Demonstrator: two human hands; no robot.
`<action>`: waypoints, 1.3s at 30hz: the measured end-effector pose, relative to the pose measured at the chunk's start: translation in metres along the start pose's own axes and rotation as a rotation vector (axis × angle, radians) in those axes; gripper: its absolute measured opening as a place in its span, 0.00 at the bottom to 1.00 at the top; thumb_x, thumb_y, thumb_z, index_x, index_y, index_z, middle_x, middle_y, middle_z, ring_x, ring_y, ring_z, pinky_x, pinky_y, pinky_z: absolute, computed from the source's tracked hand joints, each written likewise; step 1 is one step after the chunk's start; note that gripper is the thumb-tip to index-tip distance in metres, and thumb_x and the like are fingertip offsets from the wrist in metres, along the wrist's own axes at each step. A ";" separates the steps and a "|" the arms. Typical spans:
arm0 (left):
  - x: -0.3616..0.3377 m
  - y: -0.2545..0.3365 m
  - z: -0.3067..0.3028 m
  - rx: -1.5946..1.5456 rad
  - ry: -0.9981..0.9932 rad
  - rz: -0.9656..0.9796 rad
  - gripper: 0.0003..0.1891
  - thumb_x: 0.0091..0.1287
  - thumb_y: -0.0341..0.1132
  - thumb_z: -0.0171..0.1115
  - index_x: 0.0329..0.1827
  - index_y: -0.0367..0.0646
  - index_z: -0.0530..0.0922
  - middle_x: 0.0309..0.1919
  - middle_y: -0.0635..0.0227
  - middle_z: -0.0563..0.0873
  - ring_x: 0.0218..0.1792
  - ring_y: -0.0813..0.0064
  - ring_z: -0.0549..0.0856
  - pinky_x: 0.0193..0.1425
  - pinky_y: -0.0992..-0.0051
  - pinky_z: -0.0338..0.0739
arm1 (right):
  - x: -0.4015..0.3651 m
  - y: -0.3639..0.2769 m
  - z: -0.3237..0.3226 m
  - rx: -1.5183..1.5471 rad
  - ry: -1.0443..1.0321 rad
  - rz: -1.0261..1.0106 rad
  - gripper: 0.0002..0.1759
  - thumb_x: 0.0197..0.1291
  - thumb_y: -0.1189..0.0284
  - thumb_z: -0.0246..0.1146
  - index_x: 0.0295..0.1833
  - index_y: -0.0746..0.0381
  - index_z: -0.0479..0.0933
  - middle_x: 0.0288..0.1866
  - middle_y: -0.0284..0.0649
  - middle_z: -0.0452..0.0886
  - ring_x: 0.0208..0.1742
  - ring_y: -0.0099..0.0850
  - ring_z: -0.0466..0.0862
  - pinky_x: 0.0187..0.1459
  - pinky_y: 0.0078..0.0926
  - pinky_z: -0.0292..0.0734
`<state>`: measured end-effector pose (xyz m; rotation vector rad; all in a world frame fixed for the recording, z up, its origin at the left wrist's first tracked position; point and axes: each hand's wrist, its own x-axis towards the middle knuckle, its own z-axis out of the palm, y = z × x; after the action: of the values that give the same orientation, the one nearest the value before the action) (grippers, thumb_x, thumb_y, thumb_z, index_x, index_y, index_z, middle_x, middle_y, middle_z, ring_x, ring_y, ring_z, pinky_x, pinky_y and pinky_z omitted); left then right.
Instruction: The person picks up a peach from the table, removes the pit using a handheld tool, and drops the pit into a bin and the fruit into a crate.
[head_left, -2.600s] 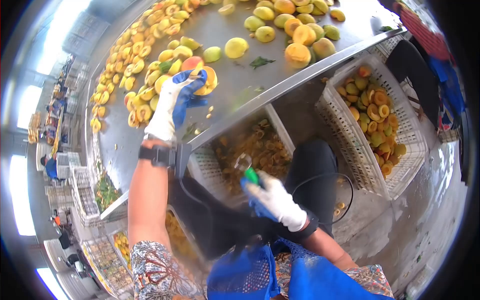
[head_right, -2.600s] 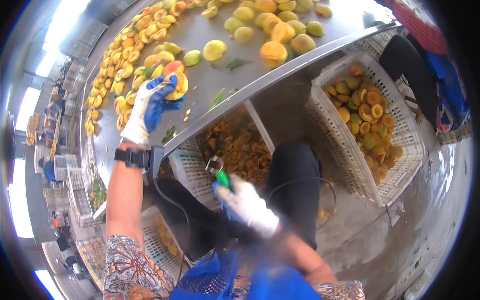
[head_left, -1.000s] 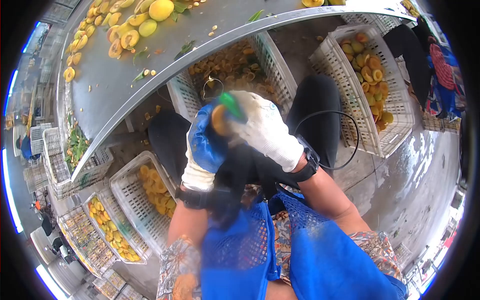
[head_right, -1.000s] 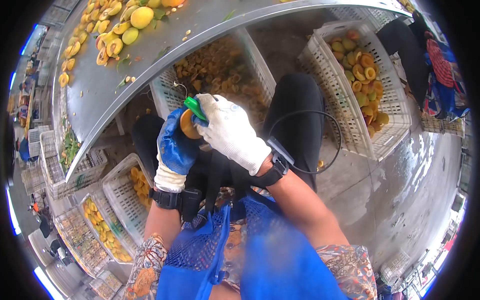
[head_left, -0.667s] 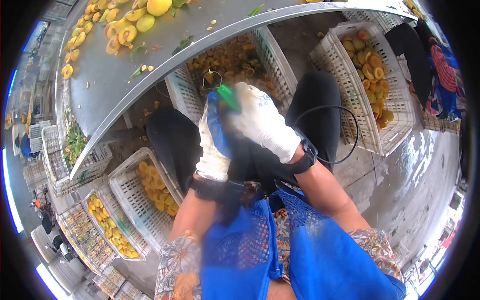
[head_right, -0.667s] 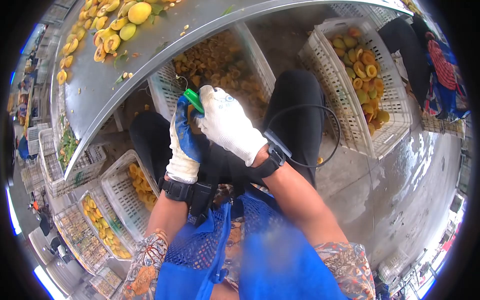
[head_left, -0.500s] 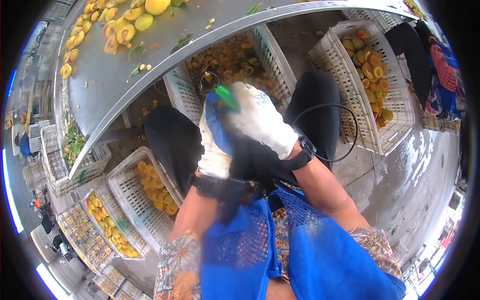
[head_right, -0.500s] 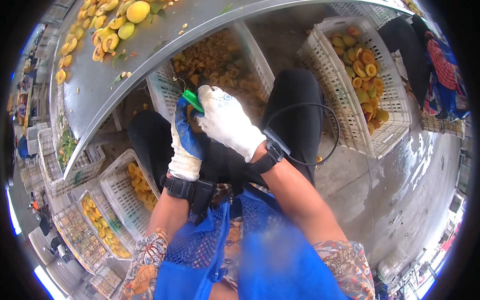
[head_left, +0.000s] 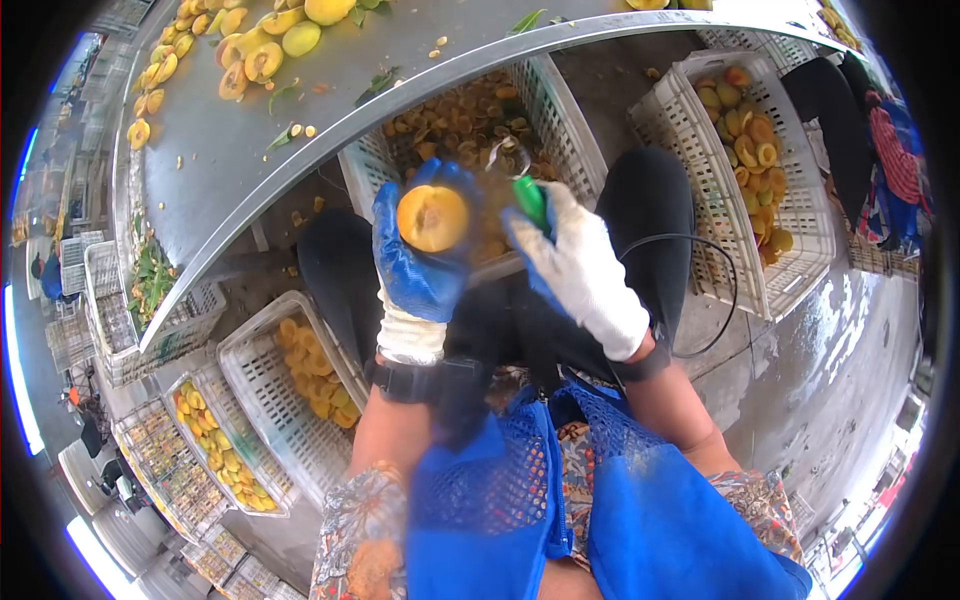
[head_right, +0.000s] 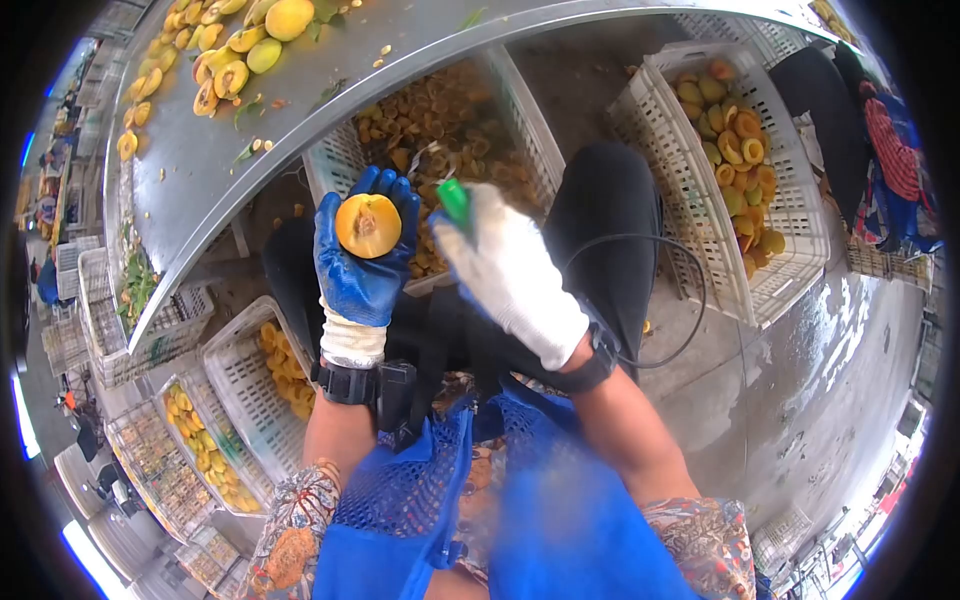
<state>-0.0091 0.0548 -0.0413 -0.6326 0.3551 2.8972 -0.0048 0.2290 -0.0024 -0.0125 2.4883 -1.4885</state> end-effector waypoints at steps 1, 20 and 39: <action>0.000 0.001 -0.002 0.025 -0.034 0.004 0.25 0.75 0.49 0.51 0.62 0.36 0.76 0.58 0.56 0.83 0.62 0.59 0.79 0.73 0.59 0.69 | -0.007 -0.008 0.001 0.043 -0.061 0.041 0.20 0.65 0.63 0.65 0.52 0.67 0.72 0.34 0.57 0.83 0.38 0.54 0.86 0.37 0.46 0.79; -0.017 0.002 0.006 0.348 -0.130 0.116 0.27 0.76 0.49 0.49 0.62 0.32 0.75 0.55 0.50 0.83 0.58 0.54 0.82 0.69 0.54 0.73 | -0.018 0.003 0.041 -0.055 -0.166 -0.213 0.17 0.64 0.65 0.64 0.44 0.69 0.72 0.28 0.57 0.81 0.32 0.55 0.83 0.32 0.49 0.76; -0.008 0.000 -0.002 0.334 -0.002 0.105 0.26 0.75 0.54 0.52 0.57 0.37 0.79 0.50 0.54 0.86 0.53 0.56 0.85 0.64 0.57 0.78 | -0.018 -0.014 0.024 0.013 -0.294 -0.043 0.17 0.66 0.63 0.63 0.41 0.68 0.71 0.28 0.57 0.81 0.31 0.56 0.83 0.32 0.48 0.76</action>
<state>-0.0016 0.0532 -0.0396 -0.5691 0.8720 2.8347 0.0164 0.2038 0.0022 -0.2649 2.2565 -1.4047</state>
